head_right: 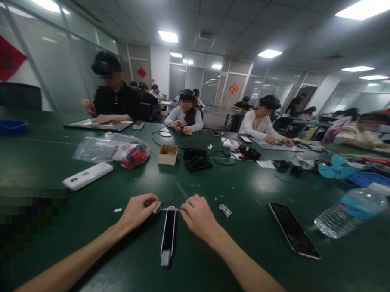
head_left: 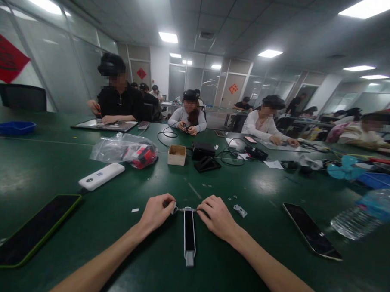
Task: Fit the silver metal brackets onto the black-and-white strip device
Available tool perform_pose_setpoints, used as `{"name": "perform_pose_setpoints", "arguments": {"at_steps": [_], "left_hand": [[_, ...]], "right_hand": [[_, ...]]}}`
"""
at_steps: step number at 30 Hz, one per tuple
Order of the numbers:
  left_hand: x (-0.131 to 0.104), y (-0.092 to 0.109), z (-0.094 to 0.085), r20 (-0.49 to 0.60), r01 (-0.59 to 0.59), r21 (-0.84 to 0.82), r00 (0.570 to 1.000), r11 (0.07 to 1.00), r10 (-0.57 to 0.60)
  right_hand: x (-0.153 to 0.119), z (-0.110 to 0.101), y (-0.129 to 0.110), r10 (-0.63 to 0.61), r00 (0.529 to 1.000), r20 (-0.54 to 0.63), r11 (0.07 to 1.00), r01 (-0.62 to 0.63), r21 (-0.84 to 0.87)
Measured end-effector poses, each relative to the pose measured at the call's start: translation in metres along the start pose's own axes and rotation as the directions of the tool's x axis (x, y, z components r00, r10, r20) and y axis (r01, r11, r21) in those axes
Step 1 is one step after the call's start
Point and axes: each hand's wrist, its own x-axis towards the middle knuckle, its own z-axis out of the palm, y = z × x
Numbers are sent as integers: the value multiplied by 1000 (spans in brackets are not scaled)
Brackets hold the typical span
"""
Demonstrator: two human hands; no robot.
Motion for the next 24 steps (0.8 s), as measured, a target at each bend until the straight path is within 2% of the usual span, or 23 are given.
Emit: {"name": "perform_pose_setpoints", "arguments": {"at_steps": [6, 24], "left_hand": [[0, 1, -1, 9, 32, -15, 999, 999, -32], [0, 2, -2, -4, 92, -145, 996, 985, -93]], "right_hand": [[1, 0, -1, 20, 999, 41, 1000, -20, 13], [1, 6, 2, 13, 999, 46, 999, -14, 33]]}}
